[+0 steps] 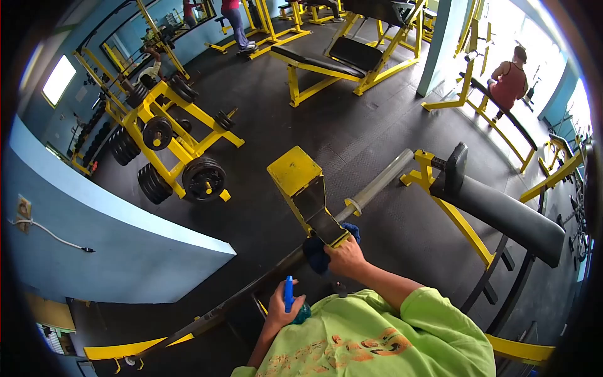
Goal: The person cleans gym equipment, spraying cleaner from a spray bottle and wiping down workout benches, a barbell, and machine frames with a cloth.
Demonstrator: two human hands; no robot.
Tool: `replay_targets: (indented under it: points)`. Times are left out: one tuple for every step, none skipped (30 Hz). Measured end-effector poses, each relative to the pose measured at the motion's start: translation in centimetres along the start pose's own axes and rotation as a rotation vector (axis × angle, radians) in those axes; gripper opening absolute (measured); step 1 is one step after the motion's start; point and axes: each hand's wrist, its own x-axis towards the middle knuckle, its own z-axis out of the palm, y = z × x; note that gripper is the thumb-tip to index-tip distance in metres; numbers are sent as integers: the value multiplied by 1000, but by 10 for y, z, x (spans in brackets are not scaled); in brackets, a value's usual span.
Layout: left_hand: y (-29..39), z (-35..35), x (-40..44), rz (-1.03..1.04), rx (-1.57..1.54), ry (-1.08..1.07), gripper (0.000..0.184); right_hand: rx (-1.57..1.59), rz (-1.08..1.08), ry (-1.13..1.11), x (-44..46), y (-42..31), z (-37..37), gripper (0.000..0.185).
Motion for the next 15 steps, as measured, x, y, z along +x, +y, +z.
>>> replay_targets:
  points:
    - [5, 1, 3, 3, 3, 13, 47, 58, -72, 18, -1, 7, -1, 45]
    - [11, 2, 5, -21, 3, -13, 47, 117, -102, 100, -3, 12, 3, 44]
    - [14, 2, 5, -46, 1, -39, 47, 115, -116, 102, 0, 9, 7, 44]
    - [12, 3, 5, -14, -1, -25, 48, 75, -50, 115, 2, 4, 12, 43]
    - [12, 4, 4, -15, -3, -15, 48, 35, 18, 127, 5, -1, 17, 42]
    - [11, 4, 2, -16, 2, -6, 48, 0, 34, 135, 7, -5, 21, 39]
    - [10, 5, 0, -19, 5, 1, 48, -4, 28, 129, 8, -3, 22, 39]
    - [8, 7, -3, -25, -3, 7, 48, -2, -19, 83, 8, 1, 22, 37]
    - [4, 9, -7, -30, -11, 30, 49, 3, -65, 38, 8, 4, 20, 35]
    - [1, 9, -11, -31, -15, 55, 49, 116, -8, -69, 10, 1, -9, 31]
    - [-1, 6, -14, -29, -14, 64, 49, 299, 75, 2, 2, -8, -41, 31]
    - [-3, 2, -18, -50, -25, 62, 50, 540, 119, 97, -3, -4, -43, 32]
    - [-5, -1, -21, -74, -39, 61, 51, 779, 164, 188, -7, -1, -41, 33]
    - [-8, -4, -22, -77, -46, 74, 51, 773, 154, 179, -4, -1, -39, 33]
    - [-13, -6, -25, -108, -46, 85, 51, 1021, 287, 445, 1, 2, -33, 37]
